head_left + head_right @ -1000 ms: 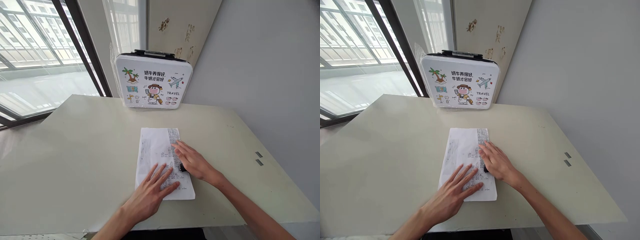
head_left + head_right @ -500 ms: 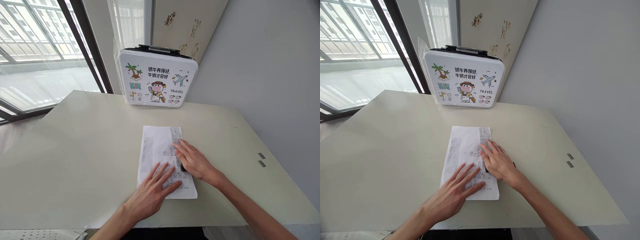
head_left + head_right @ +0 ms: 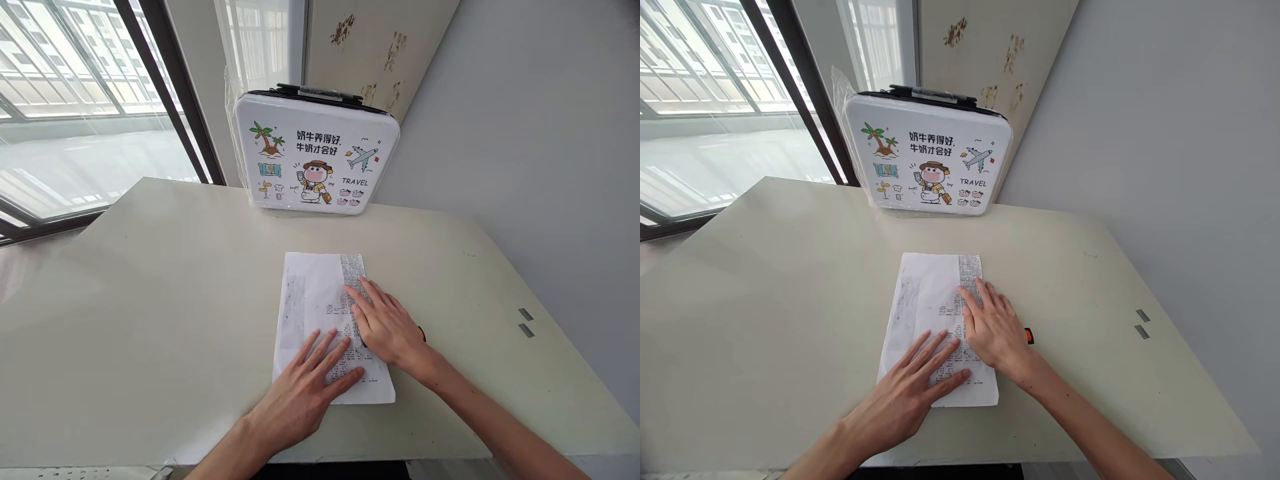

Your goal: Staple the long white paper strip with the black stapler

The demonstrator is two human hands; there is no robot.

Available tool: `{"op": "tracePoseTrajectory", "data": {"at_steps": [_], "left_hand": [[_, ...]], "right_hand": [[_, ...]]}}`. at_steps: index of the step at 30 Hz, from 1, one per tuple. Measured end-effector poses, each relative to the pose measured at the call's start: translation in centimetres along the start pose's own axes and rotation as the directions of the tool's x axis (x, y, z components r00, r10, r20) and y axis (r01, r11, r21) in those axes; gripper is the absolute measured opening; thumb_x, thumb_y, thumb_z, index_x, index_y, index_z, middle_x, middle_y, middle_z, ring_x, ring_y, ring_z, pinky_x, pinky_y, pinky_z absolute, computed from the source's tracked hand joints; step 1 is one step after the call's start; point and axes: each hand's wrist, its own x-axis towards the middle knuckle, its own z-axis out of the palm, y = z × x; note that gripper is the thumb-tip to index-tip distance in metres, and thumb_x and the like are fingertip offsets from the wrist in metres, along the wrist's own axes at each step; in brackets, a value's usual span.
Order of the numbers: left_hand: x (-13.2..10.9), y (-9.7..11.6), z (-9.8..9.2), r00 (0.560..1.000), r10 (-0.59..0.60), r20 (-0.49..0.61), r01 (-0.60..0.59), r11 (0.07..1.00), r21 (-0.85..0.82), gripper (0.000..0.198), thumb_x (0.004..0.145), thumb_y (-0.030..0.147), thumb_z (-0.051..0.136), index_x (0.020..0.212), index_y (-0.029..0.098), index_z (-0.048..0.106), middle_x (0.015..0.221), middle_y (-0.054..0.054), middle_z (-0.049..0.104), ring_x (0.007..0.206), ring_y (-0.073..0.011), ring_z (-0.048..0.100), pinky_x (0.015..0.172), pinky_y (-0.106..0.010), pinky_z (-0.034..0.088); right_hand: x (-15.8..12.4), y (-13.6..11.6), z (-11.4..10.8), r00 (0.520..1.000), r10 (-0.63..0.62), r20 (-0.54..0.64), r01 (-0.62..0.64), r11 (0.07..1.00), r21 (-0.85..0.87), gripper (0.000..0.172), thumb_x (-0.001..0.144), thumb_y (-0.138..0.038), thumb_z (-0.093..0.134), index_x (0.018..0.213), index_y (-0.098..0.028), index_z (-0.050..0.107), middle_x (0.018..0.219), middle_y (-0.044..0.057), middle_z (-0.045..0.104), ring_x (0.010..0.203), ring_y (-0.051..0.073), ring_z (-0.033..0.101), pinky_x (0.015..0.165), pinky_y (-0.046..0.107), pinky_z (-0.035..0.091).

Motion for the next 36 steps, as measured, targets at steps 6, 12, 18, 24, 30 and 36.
{"op": "tracePoseTrajectory", "data": {"at_steps": [6, 12, 18, 24, 30, 36], "left_hand": [[0.0, 0.0, 0.1, 1.0, -0.004, -0.006, 0.004, 1.0, 0.001, 0.084, 0.086, -0.007, 0.047, 0.16, 0.029, 0.038, 0.174, -0.005, 0.015, 0.159, -0.0348, 0.013, 0.127, -0.061, 0.024], [-0.1, 0.1, -0.2, 1.0, 0.004, 0.004, -0.004, 1.0, 0.017, 0.083, 0.083, -0.008, 0.047, 0.158, 0.027, 0.041, 0.174, -0.005, 0.016, 0.159, -0.0341, 0.012, 0.128, -0.059, 0.023], [-1.3, 0.1, -0.9, 0.999, -0.019, 0.035, 0.017, 0.999, 0.035, 0.086, 0.08, -0.009, 0.049, 0.158, 0.026, 0.041, 0.174, -0.006, 0.013, 0.159, -0.0344, 0.011, 0.128, -0.059, 0.022], [-2.6, 0.1, -2.0, 0.995, -0.056, 0.084, 0.051, 0.997, 0.062, 0.083, 0.086, -0.002, 0.057, 0.161, 0.028, 0.036, 0.174, -0.005, 0.014, 0.16, -0.0342, 0.011, 0.127, -0.06, 0.024], [-3.8, -0.9, -2.7, 0.998, -0.053, 0.033, 0.051, 0.997, 0.063, 0.077, 0.101, 0.052, 0.06, 0.165, 0.027, 0.027, 0.173, -0.008, 0.017, 0.159, -0.0362, 0.012, 0.126, -0.059, 0.028], [-6.9, -5.2, -4.4, 0.974, -0.222, -0.053, 0.228, 0.962, 0.151, 0.068, 0.107, 0.045, 0.051, 0.166, 0.03, 0.022, 0.173, -0.004, 0.021, 0.158, -0.0347, 0.018, 0.126, -0.057, 0.027]], "right_hand": [[0.2, -0.3, 1.1, 0.999, -0.011, -0.052, 0.009, 0.999, -0.037, 0.055, 0.107, -0.039, 0.029, 0.161, -0.033, 0.037, 0.172, 0.003, 0.026, 0.157, 0.039, 0.024, 0.122, 0.065, 0.024], [0.3, -0.3, 0.3, 0.998, -0.032, -0.057, 0.034, 0.999, 0.035, 0.054, 0.108, -0.045, 0.028, 0.159, -0.034, 0.04, 0.171, 0.0, 0.029, 0.157, 0.035, 0.025, 0.124, 0.062, 0.024], [-1.7, 1.3, -2.1, 0.995, 0.01, -0.104, 0.031, 0.923, 0.384, 0.054, 0.109, -0.054, 0.023, 0.153, -0.032, 0.047, 0.162, 0.001, 0.046, 0.151, 0.024, 0.04, 0.123, 0.048, 0.037], [-4.5, 3.9, -2.6, 0.962, -0.262, -0.072, 0.271, 0.906, 0.325, 0.041, 0.106, -0.055, 0.044, 0.136, -0.032, 0.06, 0.137, 0.006, 0.067, 0.131, 0.029, 0.058, 0.111, 0.05, 0.048], [-6.3, 7.4, -1.7, 0.958, -0.234, -0.162, 0.269, 0.933, 0.239, 0.034, 0.105, -0.051, 0.05, 0.127, -0.03, 0.065, 0.112, 0.008, 0.076, 0.101, 0.028, 0.071, 0.086, 0.045, 0.059], [-8.6, 11.6, -0.6, 0.95, -0.042, -0.311, 0.129, 0.956, 0.265, 0.035, 0.103, -0.054, 0.053, 0.127, -0.031, 0.065, 0.117, 0.005, 0.076, 0.098, 0.025, 0.073, 0.067, 0.032, 0.061]]}}
